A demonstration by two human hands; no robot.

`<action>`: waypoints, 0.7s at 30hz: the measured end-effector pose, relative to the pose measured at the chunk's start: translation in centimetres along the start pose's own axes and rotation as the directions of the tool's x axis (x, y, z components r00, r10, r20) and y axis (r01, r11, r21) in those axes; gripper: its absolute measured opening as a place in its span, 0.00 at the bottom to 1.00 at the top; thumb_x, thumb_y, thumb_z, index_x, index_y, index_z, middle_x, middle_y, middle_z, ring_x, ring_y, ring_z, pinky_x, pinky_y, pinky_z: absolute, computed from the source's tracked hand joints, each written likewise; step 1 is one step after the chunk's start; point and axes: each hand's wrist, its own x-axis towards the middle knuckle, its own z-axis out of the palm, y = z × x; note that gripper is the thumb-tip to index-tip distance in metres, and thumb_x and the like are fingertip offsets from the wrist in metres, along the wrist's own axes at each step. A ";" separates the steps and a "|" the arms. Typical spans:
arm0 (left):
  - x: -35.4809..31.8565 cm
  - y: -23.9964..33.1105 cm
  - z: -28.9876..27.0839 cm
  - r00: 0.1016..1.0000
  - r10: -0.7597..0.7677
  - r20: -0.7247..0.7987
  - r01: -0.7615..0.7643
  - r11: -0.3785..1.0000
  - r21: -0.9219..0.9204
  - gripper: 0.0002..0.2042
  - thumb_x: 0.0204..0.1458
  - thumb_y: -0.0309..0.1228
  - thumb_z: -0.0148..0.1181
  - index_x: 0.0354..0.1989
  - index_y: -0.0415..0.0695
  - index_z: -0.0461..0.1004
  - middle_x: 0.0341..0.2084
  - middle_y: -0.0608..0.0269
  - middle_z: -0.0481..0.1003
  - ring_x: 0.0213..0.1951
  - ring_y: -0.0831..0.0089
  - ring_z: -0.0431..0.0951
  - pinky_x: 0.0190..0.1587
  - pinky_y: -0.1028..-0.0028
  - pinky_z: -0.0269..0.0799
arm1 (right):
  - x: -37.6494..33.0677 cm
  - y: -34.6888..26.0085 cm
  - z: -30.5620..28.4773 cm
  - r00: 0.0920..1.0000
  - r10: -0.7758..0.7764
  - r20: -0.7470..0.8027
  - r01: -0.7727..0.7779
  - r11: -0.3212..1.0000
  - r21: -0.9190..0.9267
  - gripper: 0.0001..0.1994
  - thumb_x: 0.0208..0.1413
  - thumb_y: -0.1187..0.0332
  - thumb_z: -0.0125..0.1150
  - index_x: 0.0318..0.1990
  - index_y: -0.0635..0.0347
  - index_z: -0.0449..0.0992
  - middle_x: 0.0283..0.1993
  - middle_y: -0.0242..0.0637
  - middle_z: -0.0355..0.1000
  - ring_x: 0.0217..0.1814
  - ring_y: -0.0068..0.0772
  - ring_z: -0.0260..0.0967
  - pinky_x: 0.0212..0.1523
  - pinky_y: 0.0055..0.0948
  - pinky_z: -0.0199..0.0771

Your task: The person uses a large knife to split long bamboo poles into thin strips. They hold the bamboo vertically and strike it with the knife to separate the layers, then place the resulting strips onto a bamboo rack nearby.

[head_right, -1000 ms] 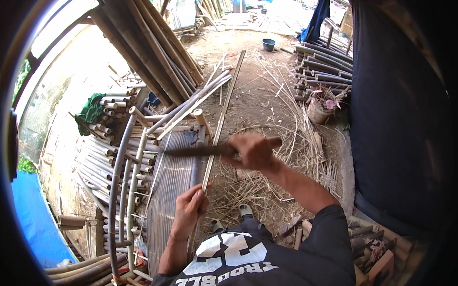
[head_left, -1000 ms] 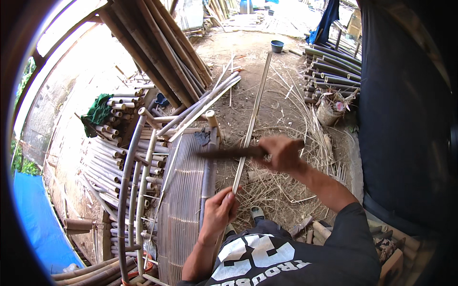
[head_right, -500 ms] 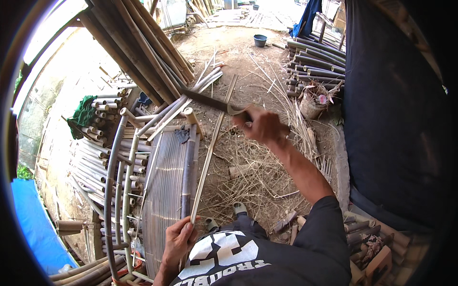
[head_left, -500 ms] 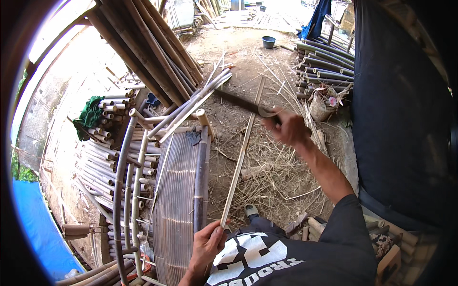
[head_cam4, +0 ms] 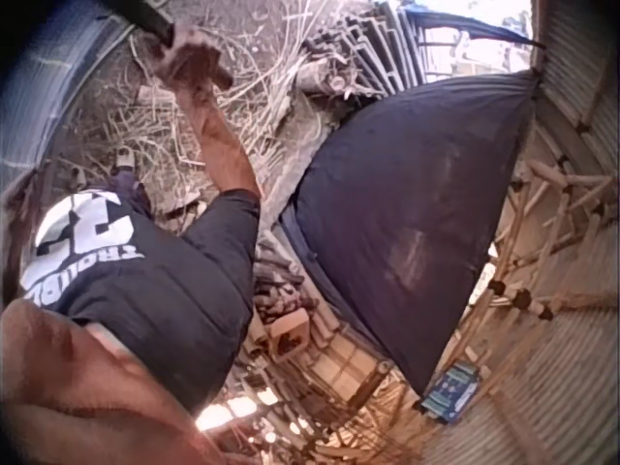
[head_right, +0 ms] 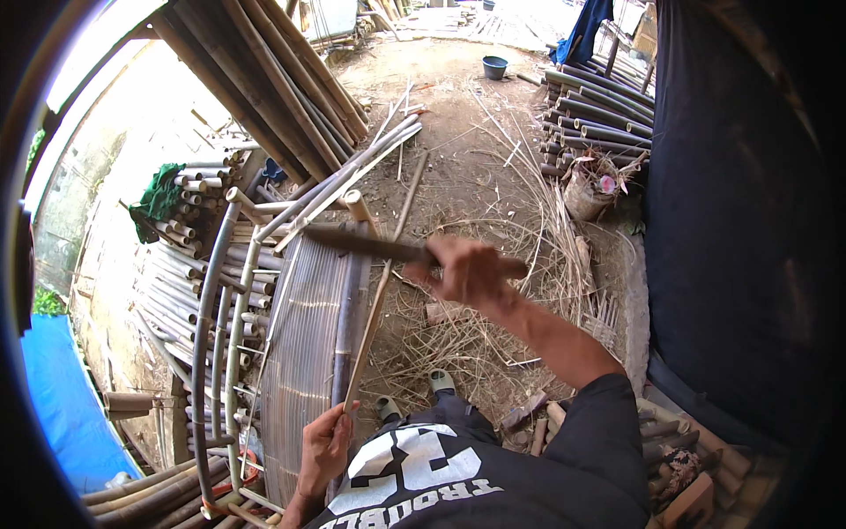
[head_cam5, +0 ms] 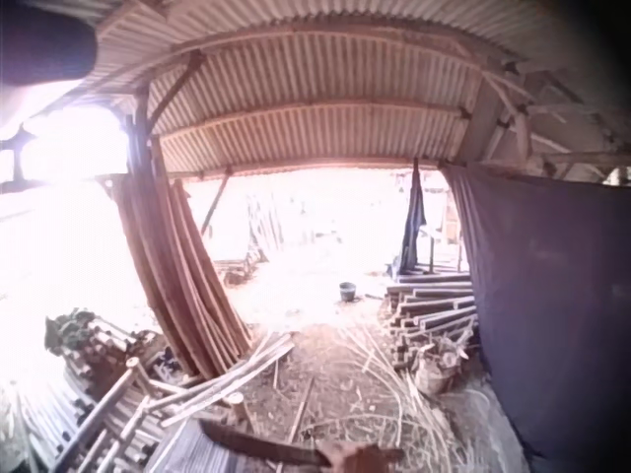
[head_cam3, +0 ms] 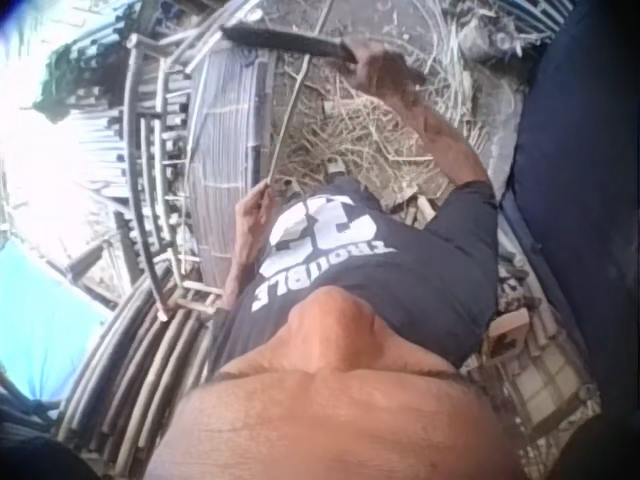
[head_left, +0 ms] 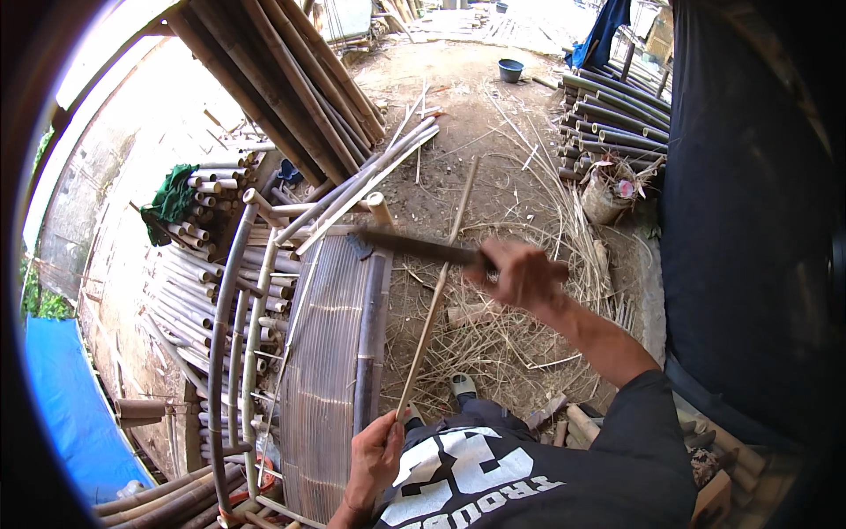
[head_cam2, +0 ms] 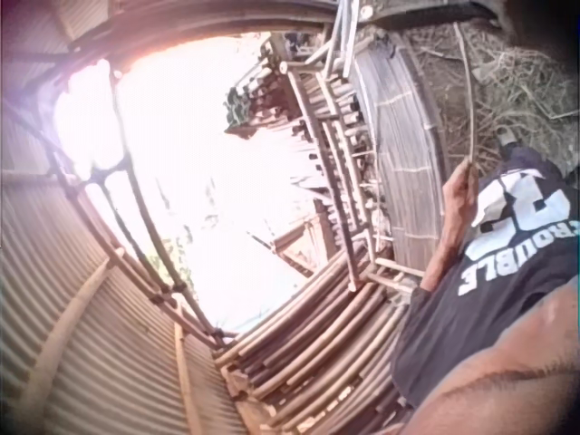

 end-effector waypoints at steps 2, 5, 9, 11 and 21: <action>-1.5 -0.3 0.3 0.996 -0.072 0.058 0.072 0.997 -0.009 0.11 0.61 0.23 0.50 0.48 0.34 0.75 0.19 0.68 0.66 0.23 0.84 0.64 0.25 0.81 0.62 | 0.7 3.8 -1.7 0.958 0.262 0.115 -0.264 0.964 0.005 0.27 0.62 0.37 0.40 0.27 0.52 0.66 0.13 0.26 0.58 0.09 0.16 0.52 0.03 0.25 0.55; -2.3 0.5 0.9 0.980 -0.174 0.098 0.185 0.975 -0.119 0.11 0.61 0.23 0.50 0.48 0.33 0.75 0.20 0.69 0.66 0.23 0.85 0.63 0.25 0.81 0.61 | 0.6 7.2 -2.9 0.954 0.283 0.096 -0.285 0.959 0.004 0.30 0.62 0.35 0.36 0.26 0.52 0.66 0.14 0.26 0.59 0.09 0.15 0.51 0.02 0.25 0.55; -1.4 -0.2 2.2 0.986 -0.155 0.057 0.161 0.977 -0.138 0.11 0.61 0.23 0.51 0.48 0.33 0.75 0.20 0.70 0.67 0.23 0.84 0.63 0.24 0.80 0.61 | -1.2 3.8 -1.6 0.999 0.031 0.033 -0.033 0.999 0.040 0.30 0.63 0.36 0.35 0.27 0.54 0.68 0.14 0.27 0.61 0.09 0.17 0.53 0.05 0.25 0.60; -1.1 0.2 2.4 0.994 -0.110 0.021 0.111 0.992 -0.055 0.11 0.60 0.24 0.52 0.48 0.33 0.75 0.20 0.69 0.67 0.23 0.83 0.63 0.24 0.79 0.62 | -1.6 2.4 -0.9 0.986 -0.140 -0.089 0.140 0.990 0.000 0.29 0.63 0.37 0.36 0.28 0.53 0.69 0.15 0.29 0.61 0.10 0.18 0.54 0.04 0.28 0.61; -2.3 -0.9 2.3 0.955 -0.251 0.157 0.284 0.930 -0.235 0.14 0.63 0.31 0.50 0.48 0.32 0.75 0.19 0.70 0.67 0.19 0.84 0.64 0.21 0.82 0.59 | 0.1 14.0 -4.1 0.792 0.611 -0.003 -0.590 0.766 0.254 0.32 0.59 0.30 0.37 0.26 0.49 0.70 0.15 0.21 0.58 0.11 0.14 0.50 0.08 0.27 0.50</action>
